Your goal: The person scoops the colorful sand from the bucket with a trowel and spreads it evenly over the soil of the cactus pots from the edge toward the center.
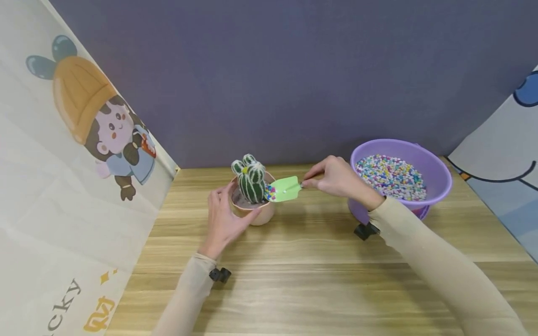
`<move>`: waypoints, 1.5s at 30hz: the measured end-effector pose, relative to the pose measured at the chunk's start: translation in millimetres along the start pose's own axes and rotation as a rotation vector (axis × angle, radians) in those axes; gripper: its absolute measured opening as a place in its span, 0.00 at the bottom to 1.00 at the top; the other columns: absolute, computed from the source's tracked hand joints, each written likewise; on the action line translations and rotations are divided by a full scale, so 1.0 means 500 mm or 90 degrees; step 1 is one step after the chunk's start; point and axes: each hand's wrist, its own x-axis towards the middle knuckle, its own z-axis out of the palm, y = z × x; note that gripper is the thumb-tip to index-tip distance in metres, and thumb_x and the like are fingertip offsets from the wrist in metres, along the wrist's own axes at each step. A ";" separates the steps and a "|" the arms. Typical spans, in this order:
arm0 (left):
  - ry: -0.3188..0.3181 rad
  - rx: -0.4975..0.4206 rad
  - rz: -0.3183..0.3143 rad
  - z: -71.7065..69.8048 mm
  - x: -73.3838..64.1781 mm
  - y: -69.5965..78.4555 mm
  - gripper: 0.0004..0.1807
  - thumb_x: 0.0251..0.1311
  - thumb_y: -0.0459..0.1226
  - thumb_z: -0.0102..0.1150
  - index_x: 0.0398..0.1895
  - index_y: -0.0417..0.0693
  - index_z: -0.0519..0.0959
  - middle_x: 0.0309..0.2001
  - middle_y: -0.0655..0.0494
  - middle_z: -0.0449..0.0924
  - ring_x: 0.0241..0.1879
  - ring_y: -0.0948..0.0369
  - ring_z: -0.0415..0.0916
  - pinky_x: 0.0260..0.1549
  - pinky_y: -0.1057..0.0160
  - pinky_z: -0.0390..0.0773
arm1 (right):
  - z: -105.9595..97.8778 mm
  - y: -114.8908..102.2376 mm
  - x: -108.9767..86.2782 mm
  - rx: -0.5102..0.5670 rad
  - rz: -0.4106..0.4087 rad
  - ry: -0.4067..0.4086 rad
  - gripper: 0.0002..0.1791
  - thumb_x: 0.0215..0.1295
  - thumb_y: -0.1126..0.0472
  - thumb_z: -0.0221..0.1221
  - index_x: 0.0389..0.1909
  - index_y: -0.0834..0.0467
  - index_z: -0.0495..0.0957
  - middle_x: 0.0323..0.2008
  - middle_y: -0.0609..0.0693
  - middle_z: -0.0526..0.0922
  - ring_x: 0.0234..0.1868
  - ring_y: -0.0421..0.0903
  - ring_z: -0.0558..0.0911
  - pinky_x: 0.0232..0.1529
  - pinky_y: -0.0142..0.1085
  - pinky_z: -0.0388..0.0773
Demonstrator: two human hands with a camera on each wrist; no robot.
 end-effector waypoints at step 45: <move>-0.103 -0.016 0.007 -0.021 0.026 -0.004 0.65 0.45 0.63 0.82 0.84 0.52 0.57 0.78 0.44 0.63 0.77 0.44 0.58 0.77 0.37 0.64 | -0.031 -0.039 0.006 -0.058 -0.003 -0.030 0.05 0.62 0.50 0.75 0.36 0.45 0.95 0.38 0.45 0.94 0.38 0.44 0.89 0.41 0.42 0.82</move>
